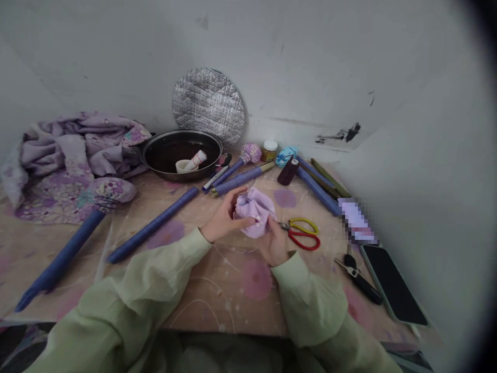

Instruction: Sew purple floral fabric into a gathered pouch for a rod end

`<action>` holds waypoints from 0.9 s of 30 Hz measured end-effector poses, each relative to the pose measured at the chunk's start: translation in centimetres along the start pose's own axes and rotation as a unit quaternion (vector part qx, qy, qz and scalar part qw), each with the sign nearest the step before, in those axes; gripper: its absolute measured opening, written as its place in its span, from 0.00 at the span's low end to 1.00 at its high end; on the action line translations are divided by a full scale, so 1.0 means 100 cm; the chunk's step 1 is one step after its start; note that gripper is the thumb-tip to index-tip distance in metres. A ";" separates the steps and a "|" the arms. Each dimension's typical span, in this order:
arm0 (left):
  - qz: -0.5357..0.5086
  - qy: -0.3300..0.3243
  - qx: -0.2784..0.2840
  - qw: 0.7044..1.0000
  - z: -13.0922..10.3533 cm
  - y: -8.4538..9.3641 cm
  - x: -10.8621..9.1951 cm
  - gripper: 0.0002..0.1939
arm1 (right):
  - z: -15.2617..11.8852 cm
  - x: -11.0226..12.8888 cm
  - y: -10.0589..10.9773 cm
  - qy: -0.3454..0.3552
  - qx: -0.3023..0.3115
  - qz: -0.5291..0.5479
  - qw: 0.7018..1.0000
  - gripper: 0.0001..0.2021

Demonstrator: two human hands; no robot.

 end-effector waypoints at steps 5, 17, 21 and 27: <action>0.061 -0.029 0.034 0.997 -0.001 0.001 0.001 0.28 | 0.004 0.026 0.015 0.051 -0.047 -0.101 0.993 0.21; 0.295 -0.146 0.282 0.901 -0.009 -0.015 -0.011 0.23 | -0.011 0.078 0.004 0.147 0.057 -0.590 0.792 0.25; 0.355 -0.163 0.337 0.856 -0.017 -0.034 -0.012 0.22 | -0.010 0.073 0.005 0.143 0.075 -0.629 0.760 0.19; 0.443 -0.116 0.344 0.820 -0.016 -0.028 -0.007 0.16 | -0.016 0.080 0.001 0.171 0.017 -0.627 0.760 0.13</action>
Point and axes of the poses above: each hand's wrist, its own z-axis towards the middle knuckle, its own y-axis out of the back of the hand, x = y × z, the point moved 9 cm from there along z, towards the middle knuckle, and after that the axes turned 14 degrees about -y, right-handed, at the moved point
